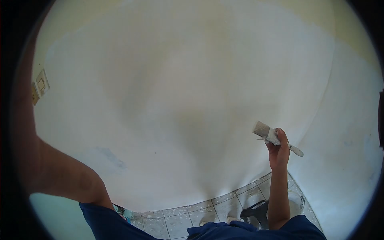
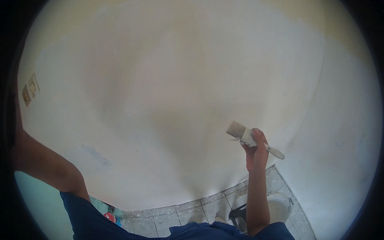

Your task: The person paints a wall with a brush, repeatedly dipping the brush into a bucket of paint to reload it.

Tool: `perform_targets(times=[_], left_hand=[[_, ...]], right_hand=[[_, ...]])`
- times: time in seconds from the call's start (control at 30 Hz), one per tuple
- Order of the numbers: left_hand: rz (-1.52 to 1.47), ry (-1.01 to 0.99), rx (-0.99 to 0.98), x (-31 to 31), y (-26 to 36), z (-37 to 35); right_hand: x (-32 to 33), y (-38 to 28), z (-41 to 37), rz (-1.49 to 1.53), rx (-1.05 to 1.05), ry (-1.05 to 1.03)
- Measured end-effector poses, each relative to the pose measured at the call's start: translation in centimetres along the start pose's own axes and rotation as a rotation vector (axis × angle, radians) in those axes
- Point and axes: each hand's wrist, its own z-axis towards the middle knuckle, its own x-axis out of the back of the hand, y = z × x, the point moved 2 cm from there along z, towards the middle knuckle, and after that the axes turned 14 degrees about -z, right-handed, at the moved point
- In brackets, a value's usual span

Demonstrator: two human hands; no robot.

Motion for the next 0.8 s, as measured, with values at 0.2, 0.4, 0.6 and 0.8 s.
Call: perform_targets(times=[0.2,0.4,0.6,0.8], left_hand=[[0.037,-0.018,0.034,0.3,1.0,-0.9],[0.066,-0.01,0.058,-0.1,0.7,-1.1],[0.1,-0.021,0.074,-0.4,0.4,-0.8],[0.099,-0.043,0.105,-0.2,-1.2,-1.1]], right_hand=[[-1.4,0.3,1.0,-0.033,0.025,-0.053],[-0.7,0.5,1.4,-0.016,0.0,-0.088],[-0.6,0.6,1.9,-0.001,-0.012,-0.066],[0.1,1.3,2.5,-0.007,-0.013,-0.066]])
